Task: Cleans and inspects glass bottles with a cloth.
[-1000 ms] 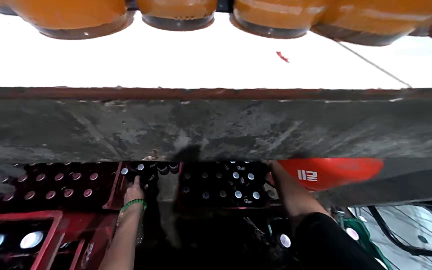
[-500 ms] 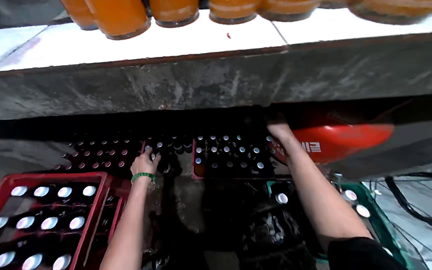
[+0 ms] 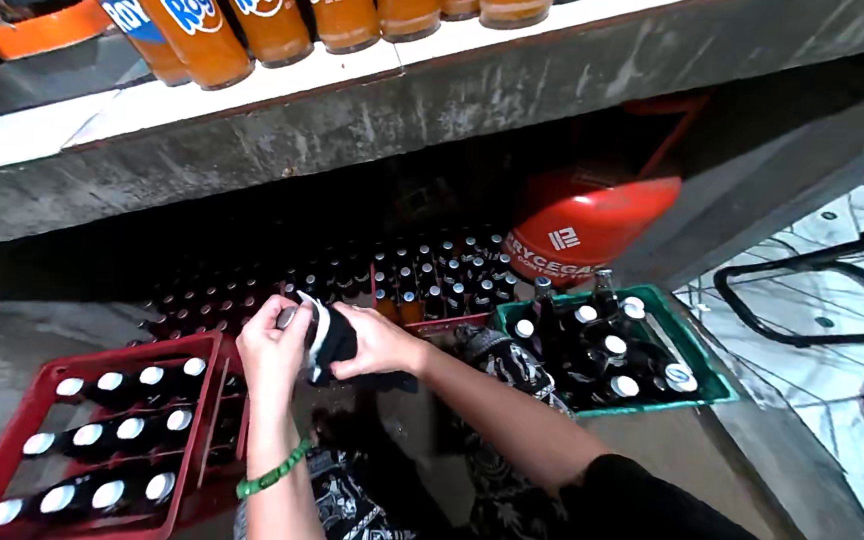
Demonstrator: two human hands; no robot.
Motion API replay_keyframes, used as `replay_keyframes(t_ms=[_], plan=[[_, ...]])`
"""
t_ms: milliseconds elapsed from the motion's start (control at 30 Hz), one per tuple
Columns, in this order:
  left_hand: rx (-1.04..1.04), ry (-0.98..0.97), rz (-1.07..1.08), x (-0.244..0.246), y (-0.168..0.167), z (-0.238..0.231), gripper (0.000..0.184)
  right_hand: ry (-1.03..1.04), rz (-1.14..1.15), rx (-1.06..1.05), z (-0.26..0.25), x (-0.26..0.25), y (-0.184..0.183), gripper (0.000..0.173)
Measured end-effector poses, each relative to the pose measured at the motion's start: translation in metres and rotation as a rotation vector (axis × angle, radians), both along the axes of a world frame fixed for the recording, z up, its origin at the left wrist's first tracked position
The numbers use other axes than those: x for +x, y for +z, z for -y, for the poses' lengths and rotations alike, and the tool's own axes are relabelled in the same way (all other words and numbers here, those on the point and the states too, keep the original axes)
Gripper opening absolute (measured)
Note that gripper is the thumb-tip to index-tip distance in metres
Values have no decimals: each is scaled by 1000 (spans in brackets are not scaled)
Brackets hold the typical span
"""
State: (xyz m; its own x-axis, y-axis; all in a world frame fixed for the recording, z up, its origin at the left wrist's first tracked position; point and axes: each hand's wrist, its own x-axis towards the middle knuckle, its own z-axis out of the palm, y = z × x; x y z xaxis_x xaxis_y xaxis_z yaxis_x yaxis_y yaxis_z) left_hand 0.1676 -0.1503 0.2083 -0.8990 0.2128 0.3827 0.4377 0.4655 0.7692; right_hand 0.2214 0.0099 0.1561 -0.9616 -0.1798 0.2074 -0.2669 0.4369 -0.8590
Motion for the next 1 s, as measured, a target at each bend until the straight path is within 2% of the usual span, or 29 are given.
replay_keyframes(t_ms=[133,200,267,333,367,433,500,600,633,667,700,733,833,867,933,1000], plan=[[99,74,99,-4,0,15,18,65,92,-58,-13,13,-31,95],[192,102,171,-10,-1,21,24,102,131,-63,-14,16,-28,91],[231,53,251,-13,1,23,31,153,185,-226,-14,23,-25,77],[321,-125,262,-18,0,27,25,202,323,-450,-11,33,-23,63],[427,-271,269,-20,-3,29,18,255,395,-542,-12,37,-24,65],[719,-572,320,-20,-7,28,15,409,474,-716,-10,38,-29,68],[883,-657,318,-10,-1,16,17,483,520,-818,0,33,-24,65],[747,-482,358,10,8,-7,20,306,446,-705,14,28,12,39],[670,-416,381,15,8,-14,19,234,415,-636,17,25,22,25],[617,-351,399,20,9,-19,20,178,394,-559,19,23,27,18],[597,-284,411,22,10,-21,21,127,372,-477,21,22,30,18],[591,-207,416,23,11,-19,20,78,340,-388,25,23,32,26],[617,27,396,13,12,6,18,-28,295,-10,42,36,35,80],[631,59,378,8,11,18,18,-56,325,139,45,42,35,88],[724,70,363,-6,9,42,18,-110,363,257,41,55,28,86],[833,38,309,-14,11,51,19,-194,318,107,32,62,12,83]])
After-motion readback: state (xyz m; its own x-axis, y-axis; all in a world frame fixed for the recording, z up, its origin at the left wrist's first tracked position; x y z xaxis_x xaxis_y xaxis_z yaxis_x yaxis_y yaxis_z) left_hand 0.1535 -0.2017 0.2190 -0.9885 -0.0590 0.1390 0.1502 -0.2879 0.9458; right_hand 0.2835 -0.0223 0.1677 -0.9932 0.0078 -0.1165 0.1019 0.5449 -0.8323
